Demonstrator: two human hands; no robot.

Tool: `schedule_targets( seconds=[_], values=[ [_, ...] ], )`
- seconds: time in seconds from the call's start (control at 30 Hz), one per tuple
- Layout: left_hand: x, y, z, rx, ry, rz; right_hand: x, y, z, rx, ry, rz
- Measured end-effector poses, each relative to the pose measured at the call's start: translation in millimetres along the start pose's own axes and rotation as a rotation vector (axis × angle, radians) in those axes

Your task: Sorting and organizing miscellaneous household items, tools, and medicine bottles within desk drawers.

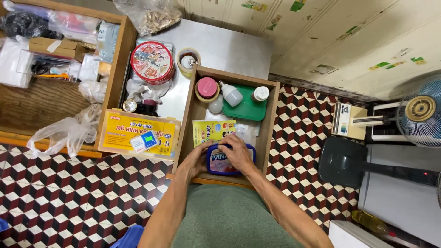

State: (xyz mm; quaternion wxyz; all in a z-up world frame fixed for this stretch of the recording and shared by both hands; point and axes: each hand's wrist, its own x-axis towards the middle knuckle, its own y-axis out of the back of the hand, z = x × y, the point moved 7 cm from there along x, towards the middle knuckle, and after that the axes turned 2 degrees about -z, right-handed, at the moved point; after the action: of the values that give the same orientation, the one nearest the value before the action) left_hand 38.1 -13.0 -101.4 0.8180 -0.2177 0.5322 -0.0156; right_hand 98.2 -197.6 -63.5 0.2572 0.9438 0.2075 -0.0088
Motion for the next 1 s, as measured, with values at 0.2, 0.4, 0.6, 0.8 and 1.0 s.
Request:
schedule_targets(
  seconds=[0.2,0.4,0.6,0.8,1.0],
  values=[
    [12.1,-4.9,-17.5,0.052,-0.019,0.101,-14.8,6.5,-21.0,-0.082,0.092,-0.104],
    [71.0,39.6,-41.8,0.238,-0.152,0.252,-40.1,3.4,16.1,-0.198,-0.025,-0.427],
    [132.2,78.6,-62.3,0.405,-0.229,0.452,-79.3,88.1,-23.4,-0.032,-0.064,-0.339],
    [29.9,34.1,-23.9,0.760,-0.300,0.496,-127.4,171.2,-4.8,0.493,-0.502,0.414],
    [-56.3,-4.1,2.9,0.800,-0.559,0.522,-128.8,133.5,34.2,0.684,-0.624,0.637]
  ],
)
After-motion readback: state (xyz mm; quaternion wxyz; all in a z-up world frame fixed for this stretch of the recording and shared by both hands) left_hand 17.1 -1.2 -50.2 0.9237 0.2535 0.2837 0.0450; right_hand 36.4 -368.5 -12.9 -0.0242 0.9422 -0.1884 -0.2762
